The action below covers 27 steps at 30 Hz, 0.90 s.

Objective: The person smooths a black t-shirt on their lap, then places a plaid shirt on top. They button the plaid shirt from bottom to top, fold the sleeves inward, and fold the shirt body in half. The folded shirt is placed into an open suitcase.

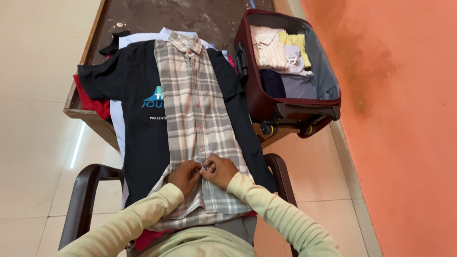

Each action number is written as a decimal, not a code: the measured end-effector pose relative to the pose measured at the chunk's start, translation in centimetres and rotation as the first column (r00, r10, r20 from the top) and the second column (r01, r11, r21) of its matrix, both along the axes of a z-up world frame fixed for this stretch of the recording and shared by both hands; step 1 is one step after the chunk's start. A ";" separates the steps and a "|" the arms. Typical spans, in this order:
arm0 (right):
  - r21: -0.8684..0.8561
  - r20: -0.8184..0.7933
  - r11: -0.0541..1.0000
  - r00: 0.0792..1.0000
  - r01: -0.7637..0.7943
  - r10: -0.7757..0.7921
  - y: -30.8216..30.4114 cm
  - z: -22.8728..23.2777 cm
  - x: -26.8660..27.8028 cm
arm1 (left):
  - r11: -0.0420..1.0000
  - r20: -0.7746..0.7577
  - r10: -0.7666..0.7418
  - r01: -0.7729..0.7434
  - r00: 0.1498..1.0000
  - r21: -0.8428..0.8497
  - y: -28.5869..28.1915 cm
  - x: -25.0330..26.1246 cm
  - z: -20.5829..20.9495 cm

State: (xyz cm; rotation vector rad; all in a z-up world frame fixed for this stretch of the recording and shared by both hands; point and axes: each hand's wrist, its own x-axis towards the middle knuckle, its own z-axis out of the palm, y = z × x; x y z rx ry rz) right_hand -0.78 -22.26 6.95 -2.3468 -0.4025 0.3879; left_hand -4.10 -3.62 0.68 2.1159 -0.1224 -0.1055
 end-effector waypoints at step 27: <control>0.234 -0.607 0.888 0.773 0.397 -0.185 -0.7 -1.1 1.8 | 0.994 -0.069 -0.001 -0.007 0.998 -0.112 0.1 0.0 2.2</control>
